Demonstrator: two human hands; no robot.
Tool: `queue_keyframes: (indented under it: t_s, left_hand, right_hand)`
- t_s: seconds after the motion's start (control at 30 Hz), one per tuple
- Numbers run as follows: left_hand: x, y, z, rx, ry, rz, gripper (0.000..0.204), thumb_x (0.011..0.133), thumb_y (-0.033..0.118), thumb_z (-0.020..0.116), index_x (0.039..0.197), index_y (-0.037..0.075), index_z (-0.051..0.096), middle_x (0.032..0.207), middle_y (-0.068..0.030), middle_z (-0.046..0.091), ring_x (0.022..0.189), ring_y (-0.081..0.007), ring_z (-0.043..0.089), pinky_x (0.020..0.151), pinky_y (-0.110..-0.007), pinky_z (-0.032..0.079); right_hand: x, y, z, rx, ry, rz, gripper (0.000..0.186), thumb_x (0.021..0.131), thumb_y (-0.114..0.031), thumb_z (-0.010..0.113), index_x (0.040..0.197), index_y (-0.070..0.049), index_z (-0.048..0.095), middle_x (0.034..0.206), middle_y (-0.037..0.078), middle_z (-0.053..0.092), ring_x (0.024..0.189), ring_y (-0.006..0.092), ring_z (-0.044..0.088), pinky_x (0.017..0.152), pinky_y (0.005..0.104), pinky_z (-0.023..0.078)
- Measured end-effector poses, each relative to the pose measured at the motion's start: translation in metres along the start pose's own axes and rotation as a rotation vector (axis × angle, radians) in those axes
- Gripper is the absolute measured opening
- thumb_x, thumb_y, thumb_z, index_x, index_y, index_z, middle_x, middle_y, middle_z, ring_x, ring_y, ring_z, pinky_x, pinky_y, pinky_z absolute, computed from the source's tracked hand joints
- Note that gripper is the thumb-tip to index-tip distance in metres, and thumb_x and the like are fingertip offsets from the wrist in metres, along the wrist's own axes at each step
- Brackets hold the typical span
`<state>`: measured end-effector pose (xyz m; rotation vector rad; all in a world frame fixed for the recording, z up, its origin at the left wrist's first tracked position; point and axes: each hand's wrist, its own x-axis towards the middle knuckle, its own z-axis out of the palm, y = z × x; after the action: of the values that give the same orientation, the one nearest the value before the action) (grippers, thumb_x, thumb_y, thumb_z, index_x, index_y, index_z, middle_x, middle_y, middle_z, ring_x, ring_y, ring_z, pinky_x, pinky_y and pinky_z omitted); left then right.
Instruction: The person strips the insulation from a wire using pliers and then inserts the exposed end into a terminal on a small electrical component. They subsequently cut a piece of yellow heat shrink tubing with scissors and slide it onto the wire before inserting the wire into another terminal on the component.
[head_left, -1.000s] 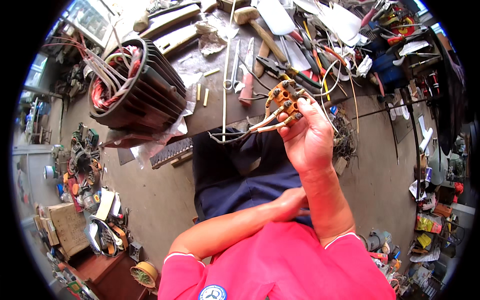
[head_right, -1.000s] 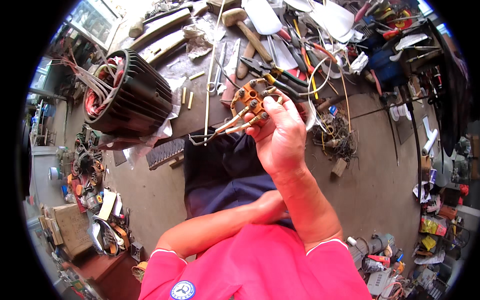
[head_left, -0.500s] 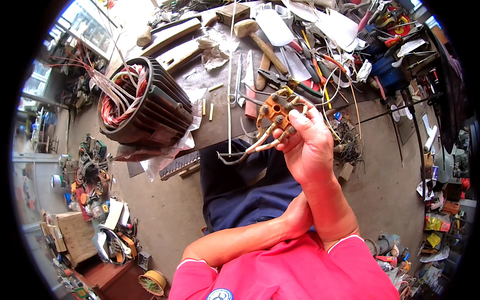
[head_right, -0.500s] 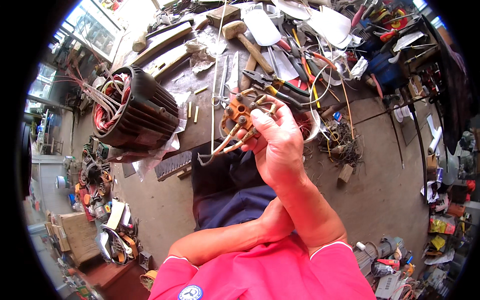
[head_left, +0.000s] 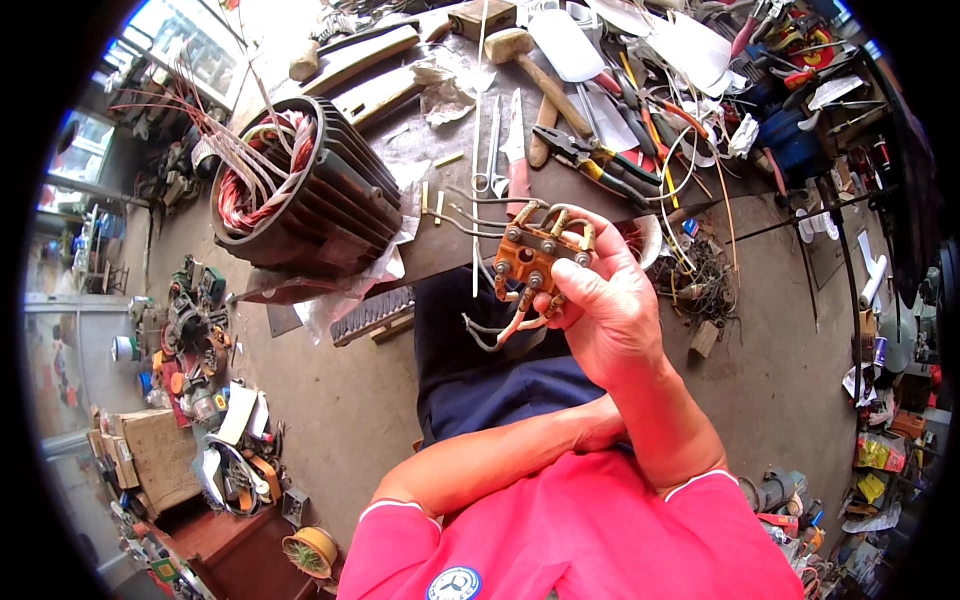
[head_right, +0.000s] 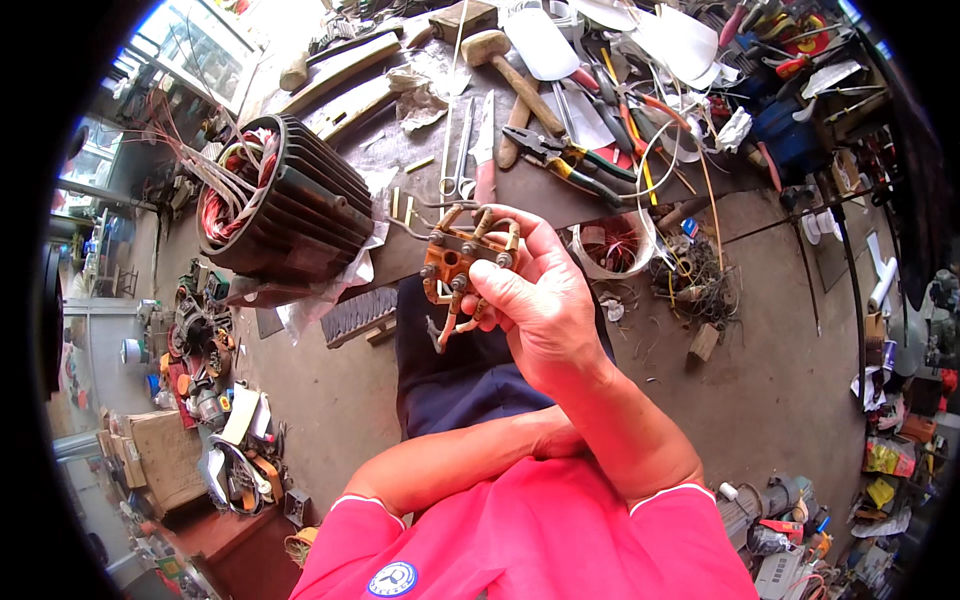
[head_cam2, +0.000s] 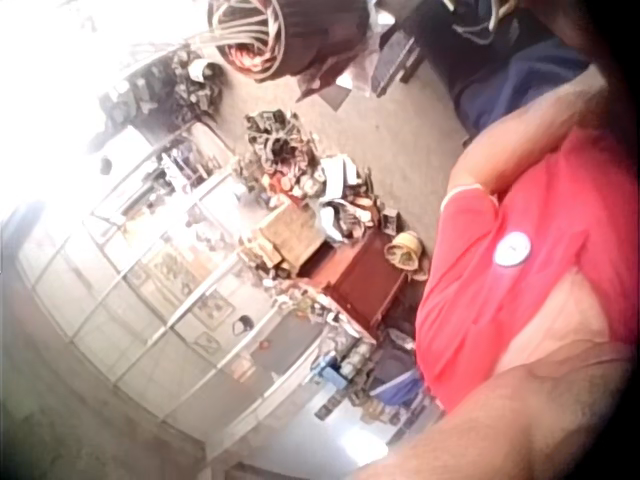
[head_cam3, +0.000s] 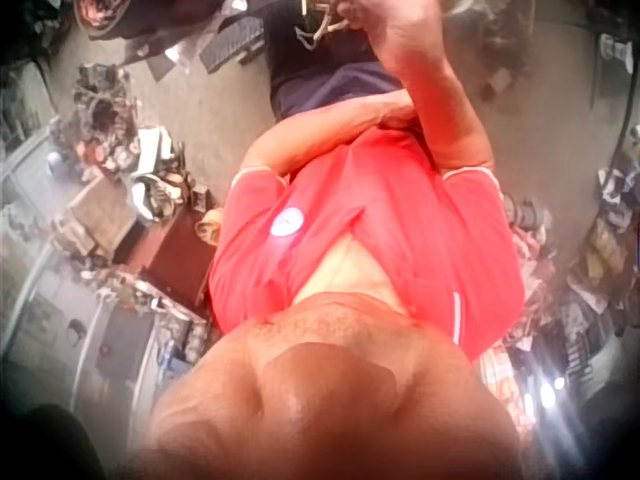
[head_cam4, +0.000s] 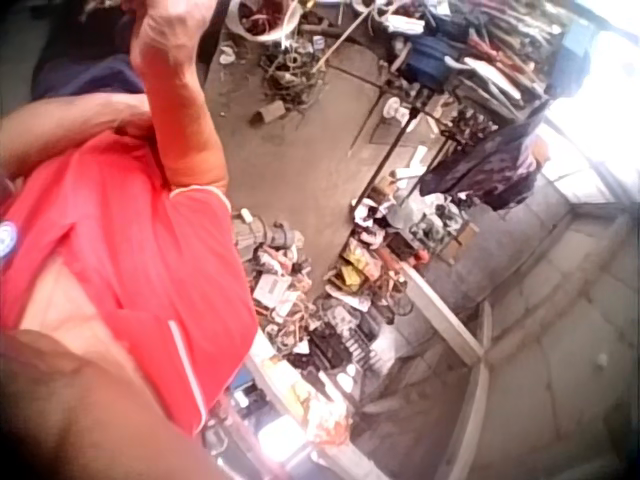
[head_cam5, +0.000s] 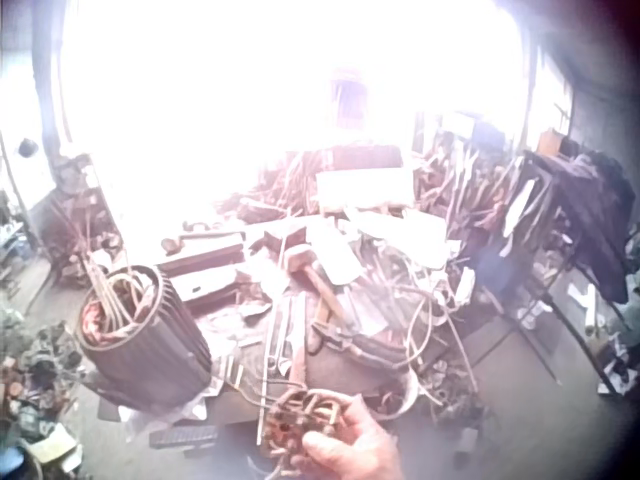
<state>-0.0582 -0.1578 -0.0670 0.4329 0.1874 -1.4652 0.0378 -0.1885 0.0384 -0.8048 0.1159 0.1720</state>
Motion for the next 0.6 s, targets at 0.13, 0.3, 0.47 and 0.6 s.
queue_keyframes:
  t_s: [0.13, 0.3, 0.47, 0.6]
  left_hand:
    - [-0.016, 0.02, 0.013, 0.107, 0.036, 0.021, 0.024, 0.099, 0.023, 0.066, 0.114, 0.003, 0.068, 0.114, -0.0087, 0.071, 0.1, -0.02, 0.066, 0.083, -0.036, 0.054]
    - [-0.037, 0.049, 0.009, 0.097, -0.042, 0.192, 0.029, 0.103, 0.034, 0.059, 0.125, 0.015, 0.06, 0.116, -0.001, 0.068, 0.1, -0.0163, 0.067, 0.078, -0.034, 0.055]
    - [-0.024, 0.052, -0.007, 0.154, -0.12, 0.296, 0.025, 0.103, 0.029, 0.059, 0.121, 0.011, 0.061, 0.114, -0.0027, 0.067, 0.101, -0.015, 0.065, 0.077, -0.033, 0.054]
    - [-0.007, 0.011, -0.004, 0.099, -0.047, 0.055, 0.017, 0.102, 0.023, 0.06, 0.113, 0.011, 0.064, 0.108, -0.0015, 0.066, 0.095, -0.0138, 0.062, 0.075, -0.032, 0.051]
  right_hand:
    - [-0.001, -0.005, -0.002, -0.003, -0.04, 0.007, 0.044, 0.096, -0.005, 0.063, 0.137, -0.006, 0.048, 0.118, 0.012, 0.066, 0.079, 0.014, 0.067, 0.065, 0.0248, 0.054]
    - [0.001, -0.009, -0.003, 0.064, 0.03, 0.054, 0.039, 0.097, -0.004, 0.061, 0.134, -0.006, 0.049, 0.106, 0.009, 0.069, 0.077, 0.0125, 0.067, 0.061, 0.0232, 0.051]
    - [0.005, -0.001, -0.002, 0.128, 0.091, 0.122, 0.019, 0.102, -0.014, 0.054, 0.12, -0.009, 0.052, 0.105, 0.009, 0.07, 0.076, 0.0136, 0.066, 0.058, 0.0247, 0.049]
    - [0.004, 0.005, -0.001, 0.178, 0.04, 0.186, 0.023, 0.101, -0.014, 0.055, 0.123, -0.009, 0.051, 0.105, 0.008, 0.069, 0.077, 0.0139, 0.065, 0.058, 0.0249, 0.049]
